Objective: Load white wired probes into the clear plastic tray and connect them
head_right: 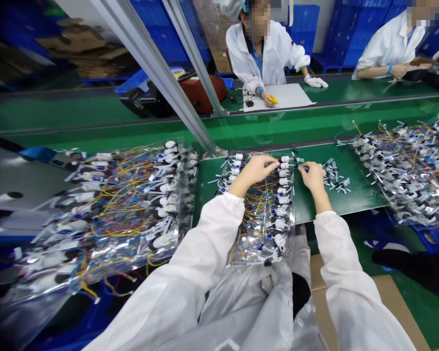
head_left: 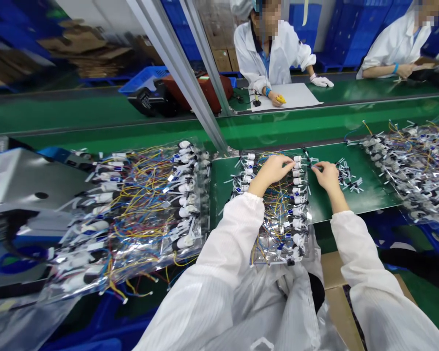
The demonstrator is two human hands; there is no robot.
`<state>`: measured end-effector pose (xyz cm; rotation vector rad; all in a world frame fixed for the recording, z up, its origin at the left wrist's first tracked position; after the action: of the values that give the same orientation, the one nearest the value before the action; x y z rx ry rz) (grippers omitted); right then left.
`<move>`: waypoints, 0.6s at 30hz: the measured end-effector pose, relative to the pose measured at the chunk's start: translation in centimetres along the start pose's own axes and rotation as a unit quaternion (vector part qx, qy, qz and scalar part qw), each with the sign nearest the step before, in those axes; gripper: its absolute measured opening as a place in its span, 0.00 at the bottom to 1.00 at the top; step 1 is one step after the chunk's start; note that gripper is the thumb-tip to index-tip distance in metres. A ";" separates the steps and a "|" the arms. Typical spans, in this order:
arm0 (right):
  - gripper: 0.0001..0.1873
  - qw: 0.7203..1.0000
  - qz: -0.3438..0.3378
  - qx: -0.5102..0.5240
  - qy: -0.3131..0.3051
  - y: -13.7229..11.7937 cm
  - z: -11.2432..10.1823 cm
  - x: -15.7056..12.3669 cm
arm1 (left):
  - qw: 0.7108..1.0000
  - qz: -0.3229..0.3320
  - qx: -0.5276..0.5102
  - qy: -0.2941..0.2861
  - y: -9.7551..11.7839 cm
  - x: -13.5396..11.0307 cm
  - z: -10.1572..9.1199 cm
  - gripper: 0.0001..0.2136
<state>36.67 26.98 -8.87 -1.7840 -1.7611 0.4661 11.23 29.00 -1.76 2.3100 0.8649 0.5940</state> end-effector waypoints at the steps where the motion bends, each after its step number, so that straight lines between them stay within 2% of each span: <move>1: 0.08 1.000 -0.005 0.005 -0.021 -0.4 0.1 0.1 | 0.999 -0.005 -0.017 0.049 0.3 -0.2 -1.4 0.13; 3: 0.08 0.998 -0.035 0.044 -0.027 -1.9 -0.6 0.0 | 0.989 -0.008 -0.068 0.131 0.6 -0.7 -4.0 0.15; 5: 0.10 0.990 -0.066 0.126 -0.004 -3.7 -2.1 -0.2 | 0.976 0.003 -0.125 0.176 0.8 -0.7 -5.9 0.16; 8: 0.13 0.945 -0.090 0.313 0.030 -6.3 -4.9 -0.6 | 0.972 0.025 -0.168 0.165 1.6 -0.1 -6.8 0.16; 10: 0.15 0.901 -0.113 0.415 0.060 -8.0 -7.2 -0.8 | 0.980 0.022 -0.156 0.121 2.2 0.6 -6.2 0.16; 12: 0.17 0.866 -0.144 0.471 0.082 -9.7 -9.4 -1.2 | 0.989 0.012 -0.130 0.064 2.6 1.2 -4.8 0.19; 15: 0.16 0.838 -0.184 0.504 0.099 -11.6 -12.4 -1.8 | 0.994 0.010 -0.104 -0.012 2.6 2.0 -2.5 0.26; 18: 0.15 0.819 -0.202 0.521 0.131 -12.4 -14.7 -2.5 | 0.997 0.020 -0.062 -0.052 2.1 2.8 -0.7 0.20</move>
<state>35.90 21.59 9.79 -0.6333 -1.2139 0.7553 13.64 29.90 0.65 2.2293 0.7141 0.5236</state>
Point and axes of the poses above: each hand's wrist, its own x-axis towards the middle knuckle, its own z-axis out of the palm, y = z × x, the point moved 6 cm from there along x, towards the middle knuckle, and after that the axes turned 15 degrees about -y, right-handed, at the moved point
